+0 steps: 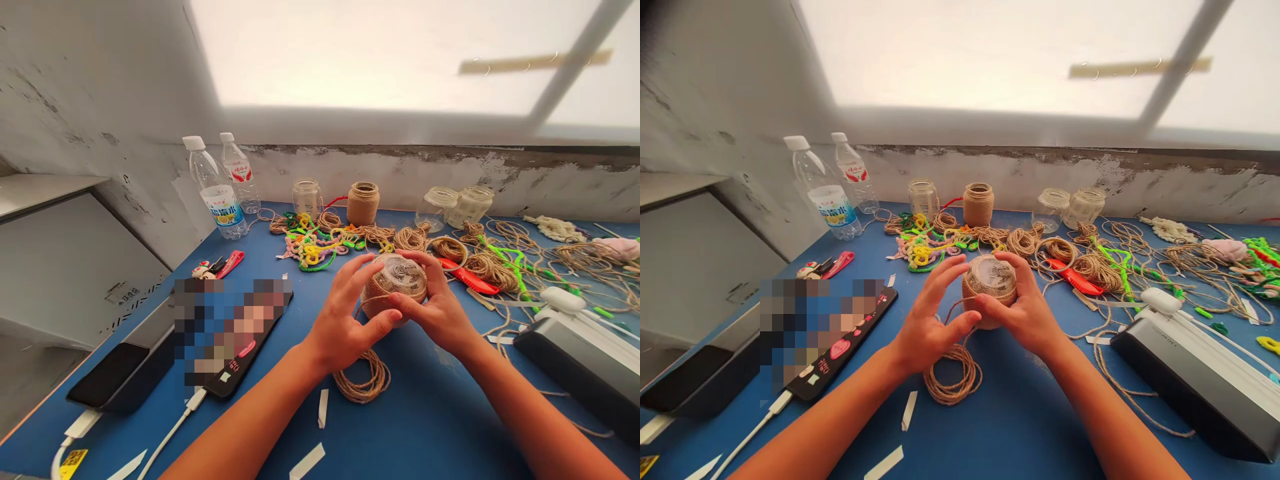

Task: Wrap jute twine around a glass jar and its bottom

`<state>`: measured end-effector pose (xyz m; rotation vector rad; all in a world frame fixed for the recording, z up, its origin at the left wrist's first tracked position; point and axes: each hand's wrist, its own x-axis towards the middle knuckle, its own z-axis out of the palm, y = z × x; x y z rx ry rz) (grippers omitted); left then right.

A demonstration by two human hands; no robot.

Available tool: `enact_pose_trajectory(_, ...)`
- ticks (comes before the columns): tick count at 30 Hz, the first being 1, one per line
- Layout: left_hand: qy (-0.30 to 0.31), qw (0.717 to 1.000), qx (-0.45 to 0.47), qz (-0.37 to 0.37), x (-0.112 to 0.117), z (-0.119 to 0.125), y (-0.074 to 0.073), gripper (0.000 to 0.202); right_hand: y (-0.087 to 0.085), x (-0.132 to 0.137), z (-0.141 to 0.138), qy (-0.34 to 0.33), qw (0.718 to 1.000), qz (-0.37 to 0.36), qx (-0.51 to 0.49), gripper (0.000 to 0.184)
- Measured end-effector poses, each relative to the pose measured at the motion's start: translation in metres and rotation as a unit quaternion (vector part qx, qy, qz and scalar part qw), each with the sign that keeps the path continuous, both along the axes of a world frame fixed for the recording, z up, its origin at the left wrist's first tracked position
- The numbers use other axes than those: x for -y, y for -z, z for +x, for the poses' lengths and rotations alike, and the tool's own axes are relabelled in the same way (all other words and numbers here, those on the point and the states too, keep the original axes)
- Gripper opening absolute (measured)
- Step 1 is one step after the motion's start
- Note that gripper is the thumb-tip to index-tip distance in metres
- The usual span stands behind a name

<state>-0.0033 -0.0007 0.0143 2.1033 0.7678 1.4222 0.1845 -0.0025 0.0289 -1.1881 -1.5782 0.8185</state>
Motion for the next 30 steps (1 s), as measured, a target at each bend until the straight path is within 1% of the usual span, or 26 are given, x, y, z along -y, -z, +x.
enact_pose_trajectory(3,0.024,0.999,-0.033,-0.004,0.002,-0.001,-0.001,0.069,-0.001,-0.002,0.000,0.004,1.000,-0.001,0.004,0.058)
enact_pose_trajectory(5,0.029,0.998,-0.056,-0.013,0.002,-0.001,-0.007,0.076,-0.002,-0.004,0.000,0.001,1.000,-0.007,0.004,0.057)
enact_pose_trajectory(8,0.049,0.993,-0.102,-0.035,-0.001,-0.001,-0.023,0.081,-0.004,-0.007,0.000,-0.008,1.000,-0.014,-0.002,0.056)
enact_pose_trajectory(11,0.101,0.982,-0.142,-0.067,-0.013,0.002,-0.042,0.087,-0.004,-0.010,0.003,-0.021,1.000,-0.011,-0.013,0.059)
enact_pose_trajectory(13,0.121,0.977,-0.148,-0.091,-0.023,0.006,-0.049,0.090,-0.001,-0.012,0.005,-0.031,0.999,0.002,-0.022,0.060)
enact_pose_trajectory(14,0.126,0.977,-0.142,-0.101,-0.027,0.008,-0.050,0.092,0.000,-0.013,0.006,-0.036,0.999,0.007,-0.028,0.059)
enact_pose_trajectory(16,0.130,0.976,-0.123,-0.127,-0.033,0.012,-0.048,0.097,0.001,-0.015,0.007,-0.049,0.998,0.005,-0.043,0.057)
enact_pose_trajectory(18,0.134,0.976,-0.092,-0.144,-0.035,0.014,-0.041,0.098,0.002,-0.016,0.008,-0.062,0.997,-0.004,-0.055,0.056)
enact_pose_trajectory(20,0.122,0.981,-0.066,-0.137,-0.033,0.013,-0.031,0.097,0.003,-0.016,0.008,-0.068,0.996,-0.004,-0.063,0.057)
enact_pose_trajectory(21,0.102,0.986,-0.061,-0.121,-0.031,0.013,-0.026,0.094,0.003,-0.016,0.008,-0.067,0.996,0.000,-0.067,0.057)
enact_pose_trajectory(23,0.027,0.996,-0.069,-0.053,-0.027,0.011,-0.017,0.083,0.004,-0.016,0.008,-0.065,0.995,0.009,-0.071,0.056)
enact_pose_trajectory(24,-0.010,0.997,-0.072,-0.004,-0.025,0.010,-0.012,0.075,0.004,-0.015,0.007,-0.066,0.995,0.012,-0.071,0.056)
enact_pose_trajectory(25,-0.035,0.995,-0.074,0.050,-0.022,0.009,-0.008,0.063,0.004,-0.015,0.007,-0.068,0.995,0.013,-0.071,0.056)
enact_pose_trajectory(26,-0.050,0.991,-0.075,0.101,-0.020,0.008,-0.004,0.050,0.003,-0.015,0.007,-0.070,0.995,0.013,-0.070,0.056)
enact_pose_trajectory(27,-0.069,0.986,-0.075,0.133,-0.018,0.008,0.000,0.039,0.003,-0.014,0.006,-0.072,0.995,0.011,-0.068,0.056)
enact_pose_trajectory(29,-0.096,0.979,-0.067,0.168,-0.015,0.006,0.006,0.020,0.002,-0.014,0.005,-0.074,0.995,0.009,-0.070,0.057)
enact_pose_trajectory(30,-0.096,0.977,-0.065,0.177,-0.014,0.005,0.008,0.016,0.001,-0.013,0.005,-0.076,0.994,0.008,-0.072,0.058)
